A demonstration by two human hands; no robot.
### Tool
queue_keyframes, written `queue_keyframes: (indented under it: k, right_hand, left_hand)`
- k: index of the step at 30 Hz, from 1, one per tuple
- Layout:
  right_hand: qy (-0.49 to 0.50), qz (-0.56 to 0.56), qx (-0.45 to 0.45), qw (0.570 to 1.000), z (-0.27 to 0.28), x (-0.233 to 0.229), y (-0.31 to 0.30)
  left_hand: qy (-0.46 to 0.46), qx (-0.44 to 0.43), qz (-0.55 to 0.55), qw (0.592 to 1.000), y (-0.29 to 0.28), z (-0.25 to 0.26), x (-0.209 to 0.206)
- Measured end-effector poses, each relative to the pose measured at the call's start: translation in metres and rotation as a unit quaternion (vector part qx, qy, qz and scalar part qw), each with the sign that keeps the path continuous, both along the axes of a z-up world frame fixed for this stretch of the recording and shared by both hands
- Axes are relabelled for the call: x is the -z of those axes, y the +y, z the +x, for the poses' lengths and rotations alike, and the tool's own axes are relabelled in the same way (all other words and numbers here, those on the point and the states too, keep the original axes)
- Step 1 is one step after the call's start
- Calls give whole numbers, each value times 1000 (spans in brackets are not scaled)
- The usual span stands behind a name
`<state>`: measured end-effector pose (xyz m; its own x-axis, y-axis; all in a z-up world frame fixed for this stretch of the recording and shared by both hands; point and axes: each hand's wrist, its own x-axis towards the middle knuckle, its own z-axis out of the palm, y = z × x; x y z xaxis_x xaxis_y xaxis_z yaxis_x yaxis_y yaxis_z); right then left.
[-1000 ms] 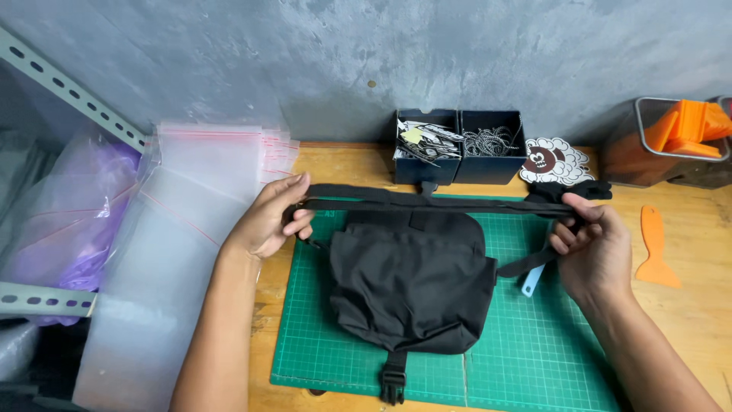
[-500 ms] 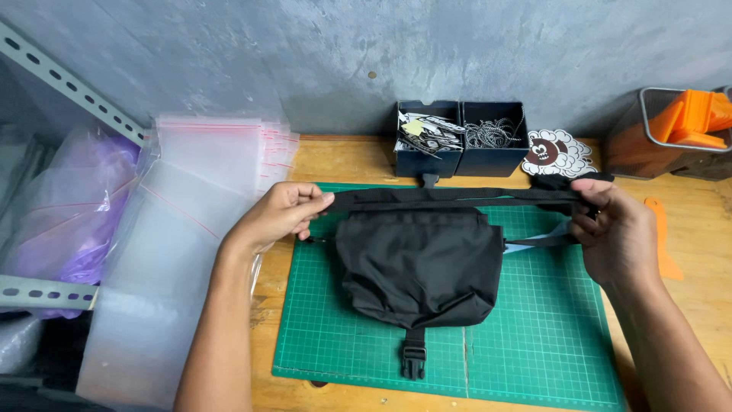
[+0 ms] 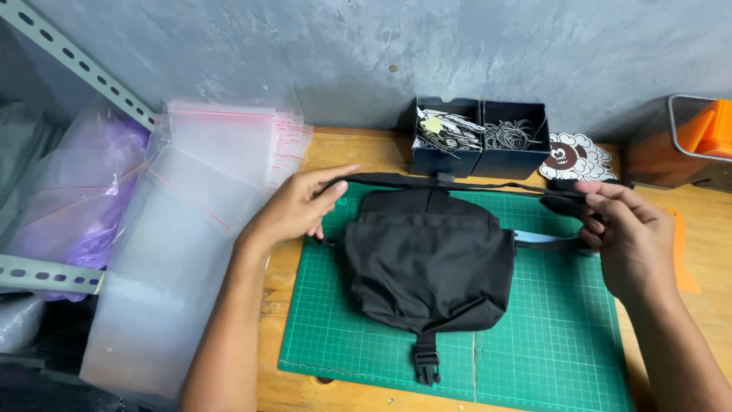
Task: The person cleans a black bag with a light blue brush, then folds the bag and secures it with a strap. They attach a chain and a decorative tag to the bag before placing it into a clear plastic bag.
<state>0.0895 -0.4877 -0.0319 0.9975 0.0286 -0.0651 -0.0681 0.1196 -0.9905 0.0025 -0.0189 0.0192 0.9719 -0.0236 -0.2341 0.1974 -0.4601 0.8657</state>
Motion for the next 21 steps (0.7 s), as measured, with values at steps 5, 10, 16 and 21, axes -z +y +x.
queue_keyframes:
  k: [5, 10, 16, 21]
  right_hand:
    - [-10, -78, 21, 997, -9, -11, 12]
    - [-42, -109, -13, 993, -15, -17, 15]
    - [-76, -140, -42, 986, -20, -19, 22]
    - [-88, -107, -66, 988, -21, -12, 24]
  left_hand:
    - [-13, -4, 5, 1000, -4, 2, 4]
    - [-23, -58, -4, 998, -6, 8, 18]
    - [-48, -79, 99, 991, -16, 4, 3]
    - [-220, 0, 221, 950, -10, 6, 20]
